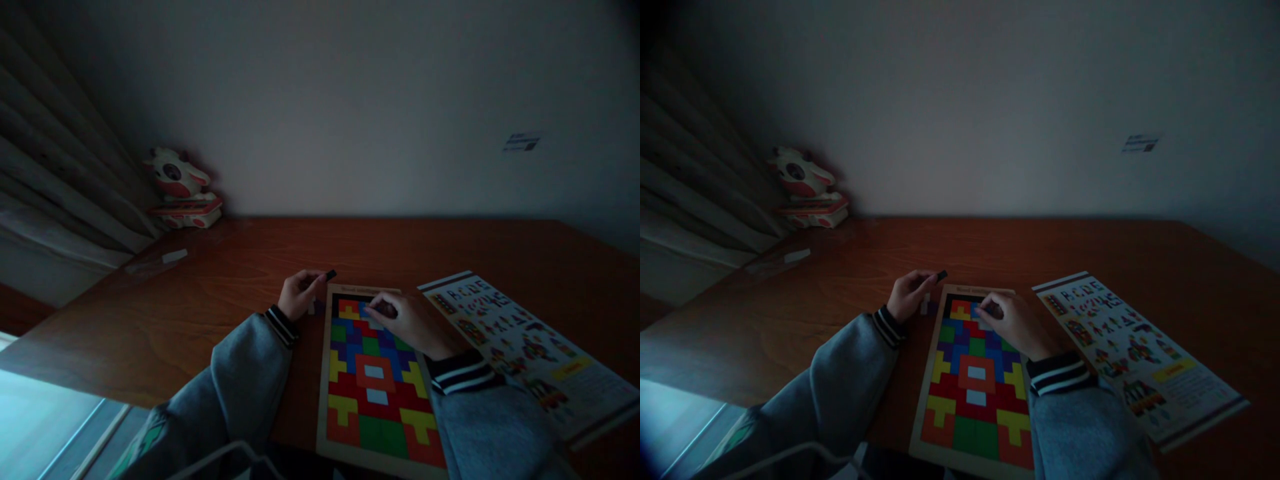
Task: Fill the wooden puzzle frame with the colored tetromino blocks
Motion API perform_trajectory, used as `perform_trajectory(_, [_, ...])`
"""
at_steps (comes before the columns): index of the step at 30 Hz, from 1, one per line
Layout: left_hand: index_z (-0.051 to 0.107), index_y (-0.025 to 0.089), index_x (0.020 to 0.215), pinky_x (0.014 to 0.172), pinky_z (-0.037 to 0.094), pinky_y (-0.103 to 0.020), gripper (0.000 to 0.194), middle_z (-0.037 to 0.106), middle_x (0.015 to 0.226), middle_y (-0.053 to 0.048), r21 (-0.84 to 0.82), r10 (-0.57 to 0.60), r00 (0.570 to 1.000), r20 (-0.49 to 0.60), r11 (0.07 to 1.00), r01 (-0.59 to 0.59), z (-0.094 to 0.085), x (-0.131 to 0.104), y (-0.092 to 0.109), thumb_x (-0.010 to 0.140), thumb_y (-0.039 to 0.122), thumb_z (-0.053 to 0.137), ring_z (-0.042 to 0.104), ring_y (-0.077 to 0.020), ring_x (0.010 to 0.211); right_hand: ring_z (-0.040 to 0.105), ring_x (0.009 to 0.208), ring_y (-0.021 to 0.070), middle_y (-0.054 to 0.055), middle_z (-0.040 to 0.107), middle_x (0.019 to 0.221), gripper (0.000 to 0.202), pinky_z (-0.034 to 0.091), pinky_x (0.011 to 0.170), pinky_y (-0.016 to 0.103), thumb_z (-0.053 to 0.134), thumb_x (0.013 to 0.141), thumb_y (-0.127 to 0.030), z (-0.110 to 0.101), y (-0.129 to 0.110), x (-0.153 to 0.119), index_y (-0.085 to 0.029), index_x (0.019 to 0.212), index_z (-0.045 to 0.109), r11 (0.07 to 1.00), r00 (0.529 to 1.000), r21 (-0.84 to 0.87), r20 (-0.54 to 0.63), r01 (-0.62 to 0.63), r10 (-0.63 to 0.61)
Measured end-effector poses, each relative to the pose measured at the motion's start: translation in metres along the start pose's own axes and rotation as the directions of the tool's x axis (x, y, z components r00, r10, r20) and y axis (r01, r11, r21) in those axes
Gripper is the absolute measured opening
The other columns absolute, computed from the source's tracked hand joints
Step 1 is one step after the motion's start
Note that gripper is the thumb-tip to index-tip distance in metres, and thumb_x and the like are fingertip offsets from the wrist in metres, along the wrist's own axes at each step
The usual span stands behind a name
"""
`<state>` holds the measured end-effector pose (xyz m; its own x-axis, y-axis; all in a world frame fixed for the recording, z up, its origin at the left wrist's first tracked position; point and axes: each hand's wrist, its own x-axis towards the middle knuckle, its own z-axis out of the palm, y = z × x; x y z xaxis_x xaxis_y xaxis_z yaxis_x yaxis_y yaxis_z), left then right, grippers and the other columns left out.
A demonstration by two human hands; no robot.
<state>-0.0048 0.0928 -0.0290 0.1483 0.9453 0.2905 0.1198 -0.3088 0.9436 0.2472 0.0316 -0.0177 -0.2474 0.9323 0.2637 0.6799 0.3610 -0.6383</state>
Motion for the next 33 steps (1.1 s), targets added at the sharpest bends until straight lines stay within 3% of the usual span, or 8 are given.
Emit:
perform_trajectory(5, [0.073,0.014,0.093,0.068,0.056,-0.025,0.042,0.075,0.087,-0.007,0.000,0.000,1.000,-0.021,1.000,0.000,0.000,0.001,0.000,0.081,0.054,0.070,0.068,-0.0151,0.074,0.065,0.075,0.0180,0.004,0.069,0.082,0.021,0.050,0.070,0.031,0.062,0.090,-0.039,0.001,0.006,0.000,-0.023,0.078,0.068,0.994,0.996,-0.056,0.015,0.092,-0.091])
perform_trajectory(14, [0.072,0.015,0.092,0.069,0.056,-0.026,0.039,0.076,0.088,-0.007,-0.020,-0.017,1.000,0.007,1.000,0.017,0.000,0.000,0.001,0.081,0.052,0.071,0.070,-0.0157,0.075,0.066,0.083,0.0198,0.003,0.069,0.086,0.017,0.050,0.075,0.033,0.064,0.090,-0.037,0.001,0.006,0.001,-0.024,0.079,0.068,0.989,0.991,-0.075,0.052,0.129,-0.125])
perform_trajectory(18, [0.072,0.015,0.094,0.072,0.058,-0.027,0.041,0.076,0.090,-0.008,-0.010,-0.012,0.999,0.035,1.000,0.012,0.001,-0.001,0.001,0.081,0.053,0.071,0.071,-0.0169,0.079,0.066,0.080,0.0194,0.004,0.070,0.084,0.023,0.050,0.074,0.033,0.058,0.093,-0.041,-0.001,0.003,0.001,-0.024,0.082,0.071,0.989,0.993,-0.088,0.014,0.122,-0.121])
perform_trajectory(21, [0.073,0.015,0.095,0.070,0.058,-0.026,0.040,0.077,0.088,-0.008,0.023,-0.003,0.997,0.079,1.000,0.001,0.000,-0.003,-0.002,0.082,0.052,0.071,0.072,-0.0172,0.077,0.066,0.074,0.0187,0.005,0.070,0.082,0.030,0.049,0.069,0.032,0.049,0.096,-0.041,-0.004,0.001,0.002,-0.024,0.084,0.071,0.994,0.994,-0.087,-0.076,0.073,-0.079])
perform_trajectory(26, [0.076,0.017,0.096,0.068,0.057,-0.026,0.035,0.077,0.088,-0.006,0.154,0.049,0.988,0.145,0.985,-0.072,-0.002,-0.006,-0.003,0.085,0.050,0.070,0.071,-0.0171,0.075,0.068,0.078,0.0187,0.004,0.073,0.087,0.023,0.052,0.071,0.032,0.051,0.095,-0.039,-0.005,-0.005,0.003,-0.025,0.095,0.069,0.999,0.982,-0.001,-0.181,0.051,-0.050])
perform_trajectory(30, [0.077,0.018,0.097,0.069,0.055,-0.027,0.033,0.077,0.088,-0.006,0.218,0.103,0.982,0.157,0.966,-0.136,0.008,-0.012,0.005,0.088,0.048,0.067,0.070,-0.0174,0.077,0.069,0.079,0.0171,0.001,0.074,0.089,0.022,0.055,0.073,0.031,0.059,0.091,-0.038,-0.003,-0.016,0.002,-0.029,0.109,0.068,0.993,0.991,0.097,-0.123,0.070,-0.058])
perform_trajectory(33, [0.077,0.018,0.098,0.074,0.055,-0.028,0.030,0.078,0.094,-0.007,0.171,0.148,0.963,0.225,0.967,-0.189,0.021,-0.019,0.014,0.088,0.045,0.067,0.071,-0.0182,0.082,0.071,0.083,0.0177,0.001,0.076,0.094,0.020,0.056,0.075,0.031,0.061,0.089,-0.038,-0.001,-0.025,0.001,-0.030,0.105,0.070,0.978,0.995,0.197,-0.092,0.066,-0.049])
